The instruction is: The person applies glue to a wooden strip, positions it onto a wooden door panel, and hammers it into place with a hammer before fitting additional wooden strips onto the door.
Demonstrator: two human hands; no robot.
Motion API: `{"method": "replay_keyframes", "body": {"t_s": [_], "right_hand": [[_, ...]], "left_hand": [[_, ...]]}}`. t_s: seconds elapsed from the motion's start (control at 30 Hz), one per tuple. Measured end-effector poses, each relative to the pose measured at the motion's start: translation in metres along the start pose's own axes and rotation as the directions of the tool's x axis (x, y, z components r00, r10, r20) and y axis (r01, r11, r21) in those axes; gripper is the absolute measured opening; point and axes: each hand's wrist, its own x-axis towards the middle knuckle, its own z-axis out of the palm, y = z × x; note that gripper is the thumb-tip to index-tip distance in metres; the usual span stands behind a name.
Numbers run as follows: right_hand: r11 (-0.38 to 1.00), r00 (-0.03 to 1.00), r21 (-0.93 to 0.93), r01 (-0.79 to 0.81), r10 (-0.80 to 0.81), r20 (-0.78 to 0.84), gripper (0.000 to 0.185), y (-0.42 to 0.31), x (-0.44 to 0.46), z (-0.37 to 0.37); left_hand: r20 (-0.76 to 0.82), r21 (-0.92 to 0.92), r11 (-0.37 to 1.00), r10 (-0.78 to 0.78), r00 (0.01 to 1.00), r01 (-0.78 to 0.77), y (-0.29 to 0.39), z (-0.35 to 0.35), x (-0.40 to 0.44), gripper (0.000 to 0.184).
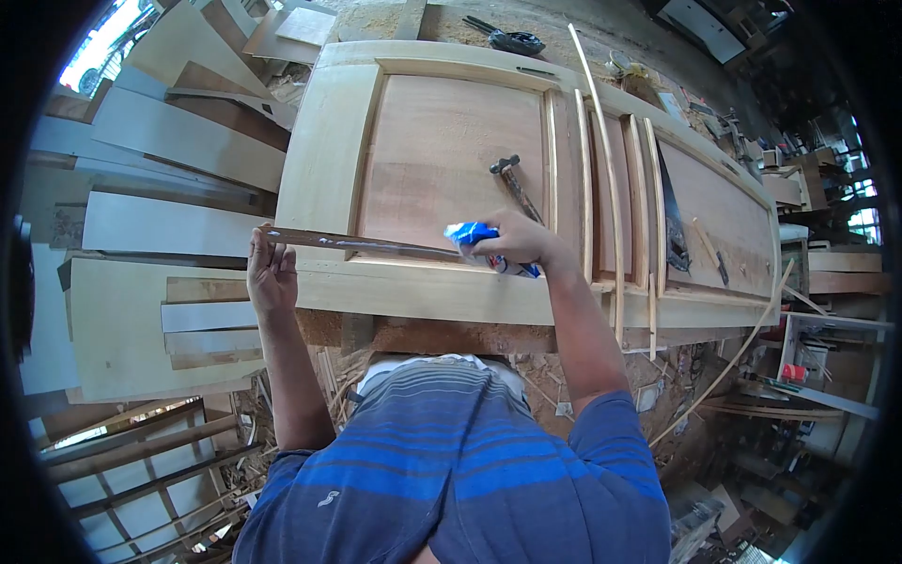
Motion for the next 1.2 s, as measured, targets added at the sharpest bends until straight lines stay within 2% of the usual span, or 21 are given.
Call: {"method": "replay_keyframes", "body": {"t_s": [0.03, 0.13, 0.17, 0.27, 0.3, 0.4, 0.43, 0.53, 0.63, 0.73, 0.8, 0.9, 1.0, 1.1, 1.2], "right_hand": [[0.996, 0.998, 0.075, 0.055, -0.053, -0.029, 0.041, 0.008, -0.001, -0.005], [0.972, 0.943, 0.102, 0.212, -0.176, -0.284, 0.047, 0.001, -0.022, -0.013], [0.972, 0.956, 0.202, 0.124, -0.063, -0.286, 0.053, -0.004, -0.029, -0.016], [0.999, 0.858, 0.021, 0.039, -0.023, -0.513, 0.054, 0.023, -0.022, -0.017], [0.998, 0.825, 0.032, -0.06, 0.068, -0.561, 0.059, 0.023, -0.016, -0.015], [0.982, 0.779, -0.053, -0.181, 0.11, -0.617, 0.067, 0.075, 0.037, -0.009], [0.988, 0.763, -0.078, -0.13, 0.049, -0.645, 0.076, 0.072, 0.049, -0.002], [0.954, 0.678, -0.299, 0.039, -0.245, -0.694, 0.073, 0.073, 0.083, 0.018], [0.935, 0.547, -0.341, 0.103, -0.339, -0.765, 0.049, 0.06, 0.075, 0.037], [0.972, 0.627, -0.235, -0.003, -0.181, -0.757, 0.027, 0.1, 0.036, 0.056], [0.979, 0.645, -0.105, -0.174, 0.033, -0.764, 0.02, 0.127, 0.001, 0.075], [0.962, 0.679, -0.223, -0.156, -0.059, -0.732, 0.022, 0.162, -0.025, 0.1], [0.979, 0.628, -0.121, -0.162, 0.008, -0.778, 0.029, 0.161, -0.024, 0.114], [0.975, 0.665, -0.094, -0.202, 0.066, -0.744, 0.028, 0.161, -0.023, 0.104], [0.994, 0.738, 0.003, -0.105, 0.08, -0.67, 0.028, 0.171, -0.044, 0.092]], "left_hand": [[-0.004, 0.005, 1.0, -0.001, 1.0, 0.001, 0.0, -0.002, 0.001, 0.03], [-0.002, 0.066, 0.998, 0.008, 1.0, -0.008, -0.001, -0.016, 0.003, 0.026], [-0.053, 0.076, 0.997, 0.003, 0.999, 0.001, -0.002, -0.021, 0.002, 0.024], [-0.184, 0.103, 0.994, -0.014, 0.983, 0.034, -0.002, -0.031, 0.0, 0.018], [-0.218, 0.116, 0.992, -0.023, 0.976, 0.049, -0.004, -0.039, 0.0, 0.016], [-0.274, 0.161, 0.982, -0.048, 0.961, 0.095, -0.007, -0.063, -0.006, 0.014], [-0.271, 0.172, 0.979, -0.058, 0.961, 0.108, -0.01, -0.074, -0.007, 0.017], [-0.293, 0.207, 0.965, -0.097, 0.951, 0.163, -0.013, -0.099, -0.012, 0.019], [-0.339, 0.222, 0.953, -0.122, 0.933, 0.206, -0.015, -0.114, -0.019, 0.022], [-0.382, 0.248, 0.935, -0.144, 0.913, 0.252, -0.017, -0.132, -0.026, 0.021], [-0.402, 0.277, 0.92, -0.15, 0.903, 0.276, -0.017, -0.131, -0.032, 0.021], [-0.403, 0.309, 0.897, -0.176, 0.898, 0.315, -0.021, -0.149, -0.036, 0.024], [-0.405, 0.307, 0.89, -0.2, 0.892, 0.338, -0.02, -0.153, -0.028, 0.027], [-0.402, 0.302, 0.885, -0.218, 0.889, 0.354, -0.022, -0.15, -0.018, 0.036], [-0.428, 0.275, 0.881, -0.248, 0.869, 0.386, -0.023, -0.147, -0.004, 0.039]]}}
